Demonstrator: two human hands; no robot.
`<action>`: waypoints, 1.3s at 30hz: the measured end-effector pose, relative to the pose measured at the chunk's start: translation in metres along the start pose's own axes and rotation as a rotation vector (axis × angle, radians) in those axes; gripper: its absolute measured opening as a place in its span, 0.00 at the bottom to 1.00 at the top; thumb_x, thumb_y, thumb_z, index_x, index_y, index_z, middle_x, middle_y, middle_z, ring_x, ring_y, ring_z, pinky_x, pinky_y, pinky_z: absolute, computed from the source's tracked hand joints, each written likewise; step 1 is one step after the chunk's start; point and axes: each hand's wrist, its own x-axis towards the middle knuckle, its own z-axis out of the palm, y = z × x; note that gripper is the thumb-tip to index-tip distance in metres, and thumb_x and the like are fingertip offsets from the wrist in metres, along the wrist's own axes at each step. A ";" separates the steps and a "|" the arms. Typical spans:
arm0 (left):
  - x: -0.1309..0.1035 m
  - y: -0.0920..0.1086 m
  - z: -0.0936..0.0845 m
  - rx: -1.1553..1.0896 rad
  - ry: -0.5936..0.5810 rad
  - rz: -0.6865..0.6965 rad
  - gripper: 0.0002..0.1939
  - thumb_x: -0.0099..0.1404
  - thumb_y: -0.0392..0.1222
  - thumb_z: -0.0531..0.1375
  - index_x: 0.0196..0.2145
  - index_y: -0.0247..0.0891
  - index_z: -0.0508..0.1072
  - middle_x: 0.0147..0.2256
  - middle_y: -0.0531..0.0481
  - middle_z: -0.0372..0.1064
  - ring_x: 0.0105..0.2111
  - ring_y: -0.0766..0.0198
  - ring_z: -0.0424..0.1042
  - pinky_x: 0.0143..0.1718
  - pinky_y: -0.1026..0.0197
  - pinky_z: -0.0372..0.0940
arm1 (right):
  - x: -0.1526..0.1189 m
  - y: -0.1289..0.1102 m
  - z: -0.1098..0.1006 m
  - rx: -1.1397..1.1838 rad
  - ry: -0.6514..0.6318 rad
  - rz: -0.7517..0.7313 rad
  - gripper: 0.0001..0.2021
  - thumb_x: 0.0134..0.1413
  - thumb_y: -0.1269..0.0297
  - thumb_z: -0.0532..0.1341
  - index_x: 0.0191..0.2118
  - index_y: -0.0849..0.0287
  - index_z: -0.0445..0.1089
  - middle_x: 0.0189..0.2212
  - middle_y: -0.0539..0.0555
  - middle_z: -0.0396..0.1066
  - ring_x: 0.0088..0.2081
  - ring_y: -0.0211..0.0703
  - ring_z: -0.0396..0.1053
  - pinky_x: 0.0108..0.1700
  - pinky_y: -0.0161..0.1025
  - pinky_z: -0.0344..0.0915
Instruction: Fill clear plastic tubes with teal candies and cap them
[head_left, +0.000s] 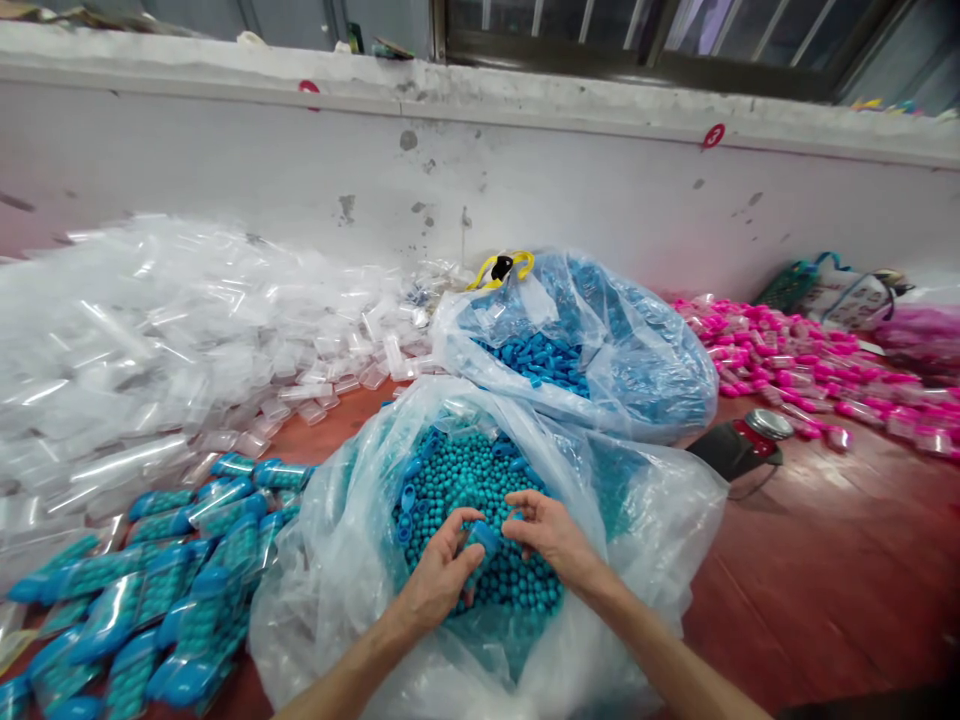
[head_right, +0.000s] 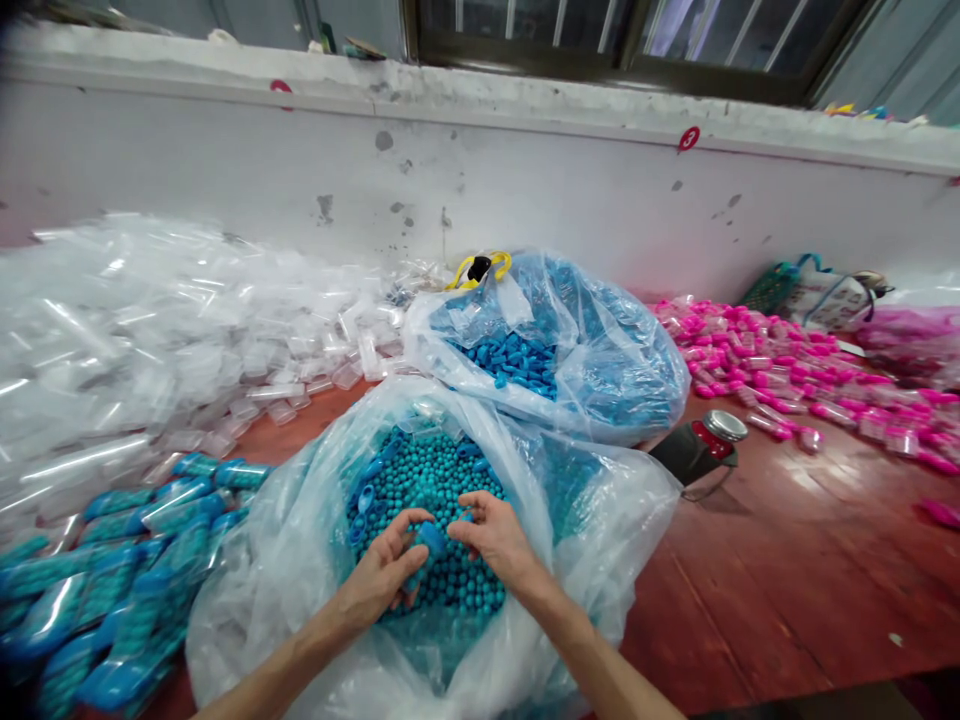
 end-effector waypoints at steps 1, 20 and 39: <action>0.000 0.000 0.001 0.008 -0.002 0.007 0.18 0.57 0.49 0.53 0.43 0.40 0.56 0.22 0.62 0.55 0.10 0.79 0.51 0.10 0.73 0.52 | 0.000 -0.001 0.001 0.033 0.048 0.007 0.17 0.41 0.63 0.60 0.40 0.61 0.67 0.22 0.46 0.64 0.19 0.34 0.59 0.20 0.33 0.59; -0.007 0.025 0.023 -0.107 0.222 0.088 0.12 0.54 0.47 0.57 0.35 0.39 0.64 0.27 0.56 0.65 0.28 0.67 0.64 0.33 0.65 0.59 | -0.034 0.011 0.049 -0.726 0.145 -0.491 0.40 0.35 0.62 0.62 0.57 0.66 0.48 0.52 0.71 0.56 0.51 0.61 0.61 0.47 0.53 0.63; -0.069 0.064 -0.109 0.997 0.823 0.070 0.23 0.58 0.53 0.48 0.49 0.41 0.62 0.32 0.49 0.70 0.30 0.57 0.70 0.32 0.59 0.63 | -0.023 0.000 -0.024 -1.312 0.149 -0.216 0.17 0.52 0.82 0.45 0.41 0.61 0.65 0.37 0.59 0.66 0.32 0.45 0.67 0.32 0.39 0.63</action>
